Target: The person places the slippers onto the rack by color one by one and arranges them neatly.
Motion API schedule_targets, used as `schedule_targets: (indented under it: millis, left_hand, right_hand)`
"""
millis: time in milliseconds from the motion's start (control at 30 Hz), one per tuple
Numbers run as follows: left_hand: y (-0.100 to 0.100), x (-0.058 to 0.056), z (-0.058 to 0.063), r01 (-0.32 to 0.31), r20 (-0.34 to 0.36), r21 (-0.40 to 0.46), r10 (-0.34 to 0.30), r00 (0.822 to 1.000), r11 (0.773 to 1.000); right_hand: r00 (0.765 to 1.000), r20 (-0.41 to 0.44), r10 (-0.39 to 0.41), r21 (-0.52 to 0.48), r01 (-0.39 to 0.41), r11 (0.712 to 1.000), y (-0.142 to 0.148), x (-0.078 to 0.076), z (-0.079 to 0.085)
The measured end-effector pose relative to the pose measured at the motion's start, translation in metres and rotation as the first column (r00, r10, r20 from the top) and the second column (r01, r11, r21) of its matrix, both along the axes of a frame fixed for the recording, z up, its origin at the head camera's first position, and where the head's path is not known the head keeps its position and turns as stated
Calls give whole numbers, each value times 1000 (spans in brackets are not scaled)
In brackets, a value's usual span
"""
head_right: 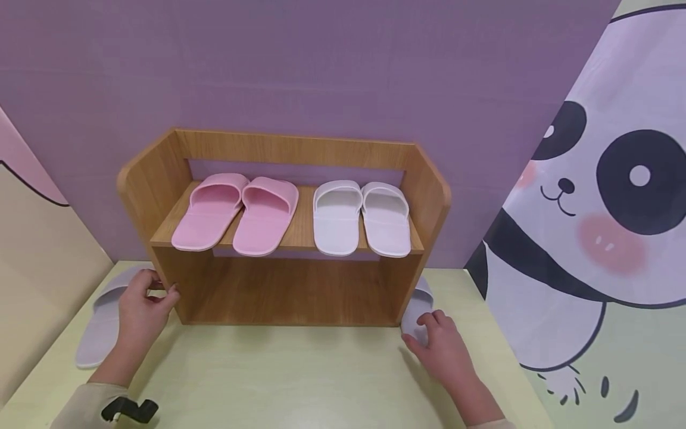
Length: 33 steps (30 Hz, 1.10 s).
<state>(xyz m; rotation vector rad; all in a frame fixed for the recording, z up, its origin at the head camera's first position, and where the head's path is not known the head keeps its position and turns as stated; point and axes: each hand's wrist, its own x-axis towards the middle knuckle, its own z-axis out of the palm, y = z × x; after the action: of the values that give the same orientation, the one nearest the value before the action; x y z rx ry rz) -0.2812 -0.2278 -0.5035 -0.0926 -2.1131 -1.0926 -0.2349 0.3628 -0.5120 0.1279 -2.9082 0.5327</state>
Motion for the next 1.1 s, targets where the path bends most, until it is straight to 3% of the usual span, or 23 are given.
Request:
schedule_targets:
  millis: [200, 700, 1100]
  left_hand:
    - [-1, -1, -2, 0, 3, -6, 0, 1000, 1000]
    - [0, 0, -1, 3, -6, -10, -3, 1000, 1000]
    - [-3, -3, -5, 2, -7, -8, -2, 1000, 1000]
  right_hand:
    - [1000, -26, -15, 1, 15, 1000, 3, -1, -4]
    - [986, 137, -91, 75, 81, 994, -2, -16, -13]
    - [990, 111, -88, 101, 77, 992, -4, -24, -18]
